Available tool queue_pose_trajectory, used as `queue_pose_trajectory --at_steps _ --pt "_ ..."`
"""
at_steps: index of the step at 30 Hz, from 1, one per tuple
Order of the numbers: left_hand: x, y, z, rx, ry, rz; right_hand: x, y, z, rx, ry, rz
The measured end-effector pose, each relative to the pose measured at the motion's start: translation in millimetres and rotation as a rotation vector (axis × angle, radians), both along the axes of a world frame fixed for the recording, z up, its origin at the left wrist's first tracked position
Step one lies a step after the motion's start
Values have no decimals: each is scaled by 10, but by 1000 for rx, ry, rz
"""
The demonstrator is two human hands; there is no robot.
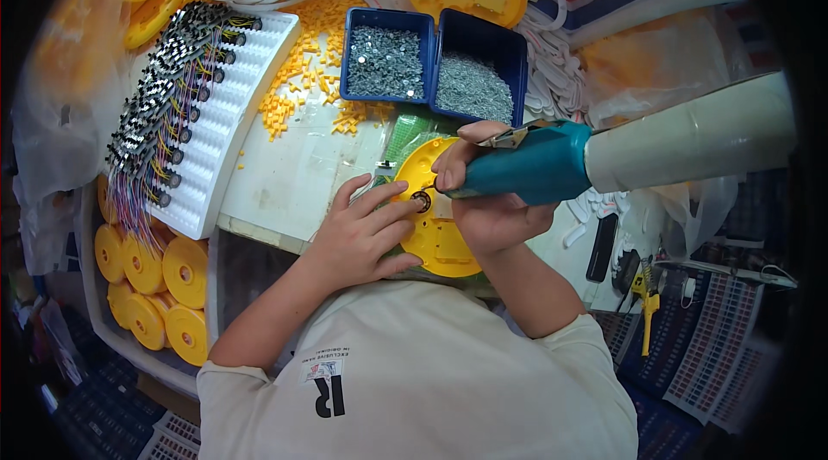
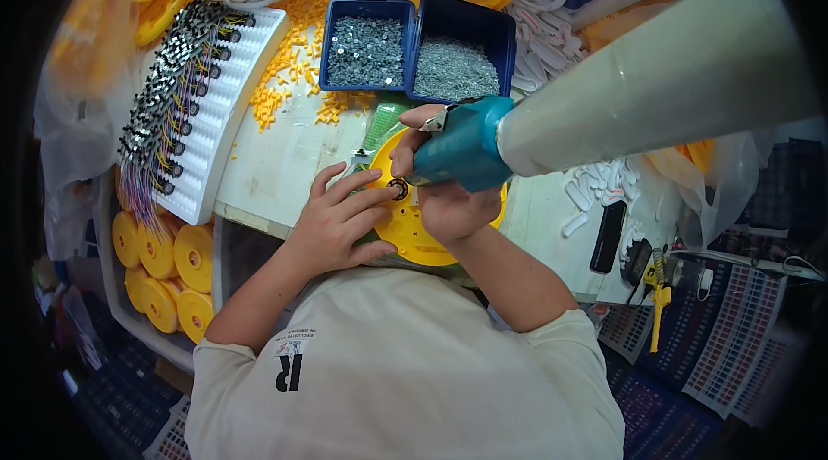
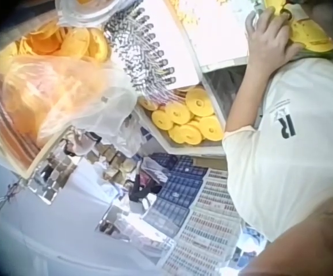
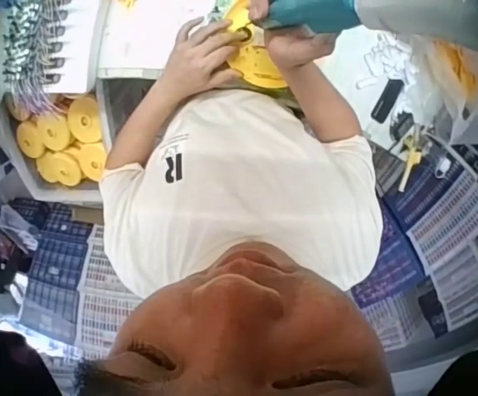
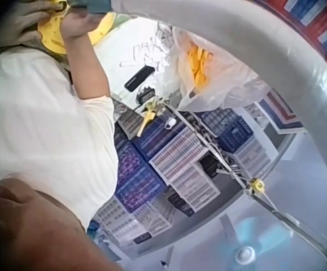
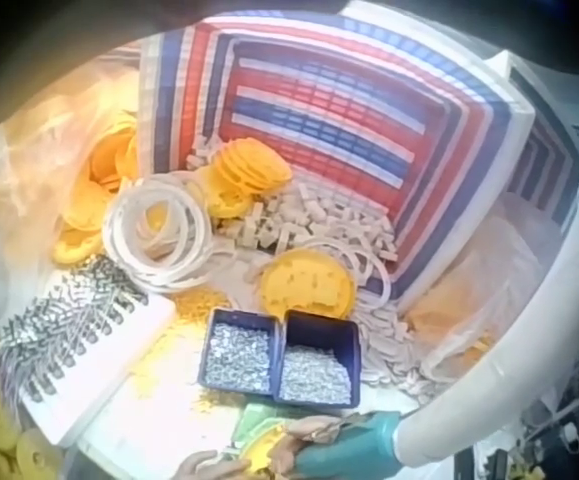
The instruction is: Assembling yellow plastic toy components using an electric screwdriver and a glue gun on a factory workbench.
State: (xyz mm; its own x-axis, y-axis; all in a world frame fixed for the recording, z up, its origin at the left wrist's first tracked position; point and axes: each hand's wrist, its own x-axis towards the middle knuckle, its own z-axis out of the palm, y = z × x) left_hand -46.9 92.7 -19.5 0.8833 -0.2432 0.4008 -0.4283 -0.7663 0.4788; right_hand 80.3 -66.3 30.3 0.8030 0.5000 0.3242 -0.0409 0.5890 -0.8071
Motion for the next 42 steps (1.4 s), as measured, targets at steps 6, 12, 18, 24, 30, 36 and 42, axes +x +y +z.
queue_pose_trajectory --at_steps 6,12,18,24,30,36,42 --pt "7 9 -6 -7 11 0 -10 -8 -4 -26 5 66" --pt "16 11 -2 1 11 -6 -15 28 52 -256 39 120" --pt "56 30 51 2 -12 -27 31 18 111 -210 -2 -7" --pt "702 438 475 -37 -158 156 72 -188 407 -36 -94 4" --pt "1439 973 251 333 -134 495 -123 -386 336 -112 -82 26" --pt "1470 869 291 271 -259 425 -170 -482 311 -107 -21 25" --pt "1115 596 382 59 -239 357 -144 -431 280 -51 0 3"
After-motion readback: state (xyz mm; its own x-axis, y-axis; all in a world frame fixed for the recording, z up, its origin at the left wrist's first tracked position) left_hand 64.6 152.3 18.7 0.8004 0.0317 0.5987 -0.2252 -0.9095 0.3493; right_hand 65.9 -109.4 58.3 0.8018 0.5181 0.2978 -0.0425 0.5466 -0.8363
